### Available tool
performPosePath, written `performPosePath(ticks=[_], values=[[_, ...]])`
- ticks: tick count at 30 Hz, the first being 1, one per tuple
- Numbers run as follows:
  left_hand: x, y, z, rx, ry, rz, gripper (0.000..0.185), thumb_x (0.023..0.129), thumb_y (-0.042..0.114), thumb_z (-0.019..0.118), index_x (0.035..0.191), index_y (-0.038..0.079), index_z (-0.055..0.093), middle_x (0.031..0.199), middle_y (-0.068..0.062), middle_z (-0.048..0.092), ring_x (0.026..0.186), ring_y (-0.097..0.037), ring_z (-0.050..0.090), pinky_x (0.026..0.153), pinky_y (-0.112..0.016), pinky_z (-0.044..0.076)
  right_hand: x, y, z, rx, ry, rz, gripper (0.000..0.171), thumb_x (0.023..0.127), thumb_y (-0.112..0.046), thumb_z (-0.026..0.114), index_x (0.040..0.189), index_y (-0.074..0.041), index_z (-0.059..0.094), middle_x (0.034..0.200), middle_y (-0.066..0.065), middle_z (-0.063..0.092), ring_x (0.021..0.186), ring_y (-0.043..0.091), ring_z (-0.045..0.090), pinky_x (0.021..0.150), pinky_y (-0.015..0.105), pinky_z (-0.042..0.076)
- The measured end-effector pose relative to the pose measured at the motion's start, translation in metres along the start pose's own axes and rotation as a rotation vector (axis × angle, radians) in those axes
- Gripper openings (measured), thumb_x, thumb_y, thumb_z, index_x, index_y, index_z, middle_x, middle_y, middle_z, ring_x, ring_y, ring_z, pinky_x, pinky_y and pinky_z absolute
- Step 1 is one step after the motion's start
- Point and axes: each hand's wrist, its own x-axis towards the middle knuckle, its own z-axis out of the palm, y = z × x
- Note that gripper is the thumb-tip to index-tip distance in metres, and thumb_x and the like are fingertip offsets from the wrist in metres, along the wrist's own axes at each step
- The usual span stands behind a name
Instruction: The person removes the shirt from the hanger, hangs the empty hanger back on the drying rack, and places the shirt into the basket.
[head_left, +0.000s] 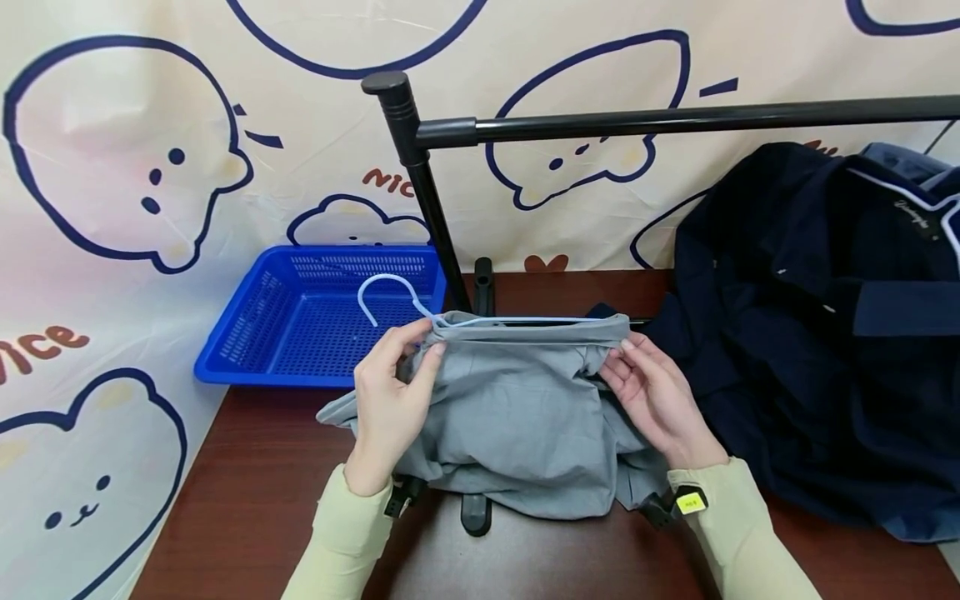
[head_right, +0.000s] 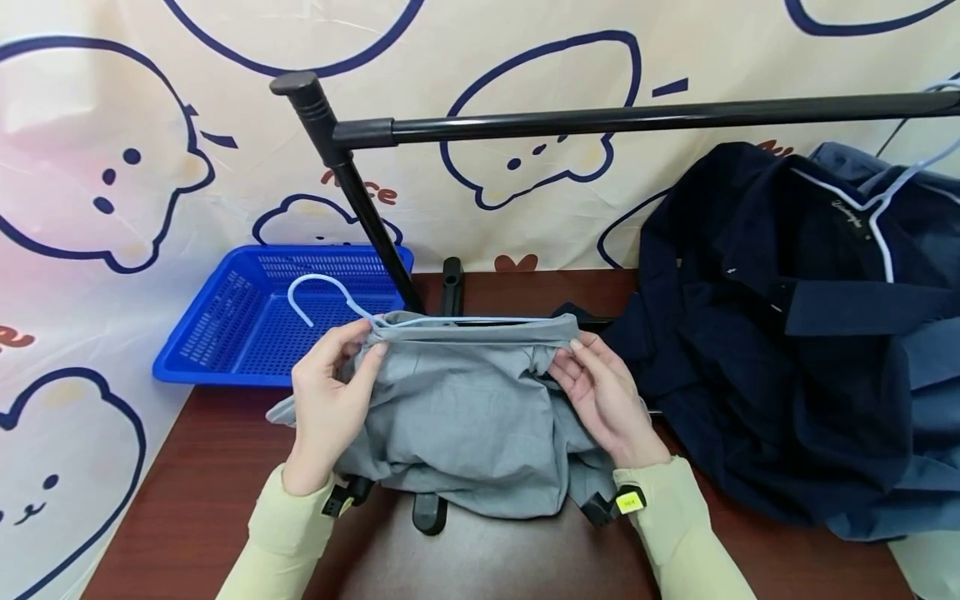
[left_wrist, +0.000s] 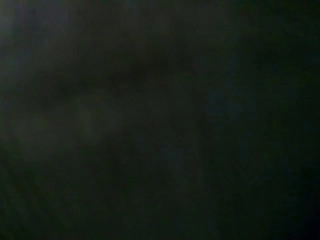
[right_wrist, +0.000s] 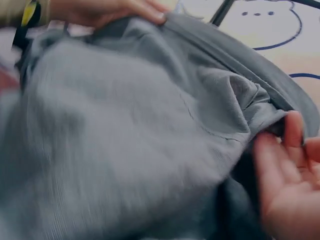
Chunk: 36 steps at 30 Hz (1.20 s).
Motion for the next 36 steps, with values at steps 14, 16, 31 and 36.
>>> performPosePath(ticks=[14, 16, 31, 36], values=[[0.002, -0.002, -0.003, 0.022, 0.033, 0.009, 0.026, 0.087, -0.002, 0.079, 0.112, 0.003, 0.075, 0.086, -0.008, 0.066, 0.065, -0.019, 0.049, 0.057, -0.026, 0.033, -0.003, 0.007, 0.001, -0.09, -0.04, 0.017, 0.016, 0.11, -0.002, 0.039, 0.107, -0.01, 0.053, 0.105, 0.011, 0.069, 0.104, 0.02, 0.07, 0.1, 0.037, 0.049], [0.003, -0.002, -0.005, 0.013, 0.022, 0.007, 0.026, 0.087, -0.003, 0.078, 0.112, 0.003, 0.075, 0.087, -0.008, 0.067, 0.066, -0.019, 0.05, 0.058, -0.026, 0.034, -0.002, 0.005, 0.003, -0.193, -0.013, -0.013, 0.018, 0.11, -0.004, 0.04, 0.104, -0.01, 0.056, 0.101, 0.006, 0.067, 0.102, 0.018, 0.068, 0.095, 0.036, 0.052], [0.004, 0.006, -0.011, -0.076, -0.14, 0.135, 0.03, 0.083, -0.009, 0.077, 0.11, 0.005, 0.076, 0.101, -0.006, 0.072, 0.087, -0.021, 0.066, 0.075, -0.025, 0.048, 0.0, -0.022, 0.018, -0.815, 0.216, 0.019, 0.035, 0.108, -0.032, 0.05, 0.091, -0.004, 0.061, 0.06, 0.006, 0.06, 0.05, 0.013, 0.05, 0.048, 0.023, 0.042], [0.005, 0.005, -0.012, -0.069, -0.14, 0.123, 0.028, 0.084, -0.007, 0.077, 0.109, 0.004, 0.076, 0.101, -0.006, 0.072, 0.088, -0.022, 0.066, 0.078, -0.024, 0.048, -0.001, -0.024, 0.013, -0.805, 0.122, -0.002, 0.029, 0.11, -0.026, 0.047, 0.099, -0.004, 0.063, 0.069, 0.007, 0.064, 0.056, 0.013, 0.055, 0.052, 0.024, 0.046]])
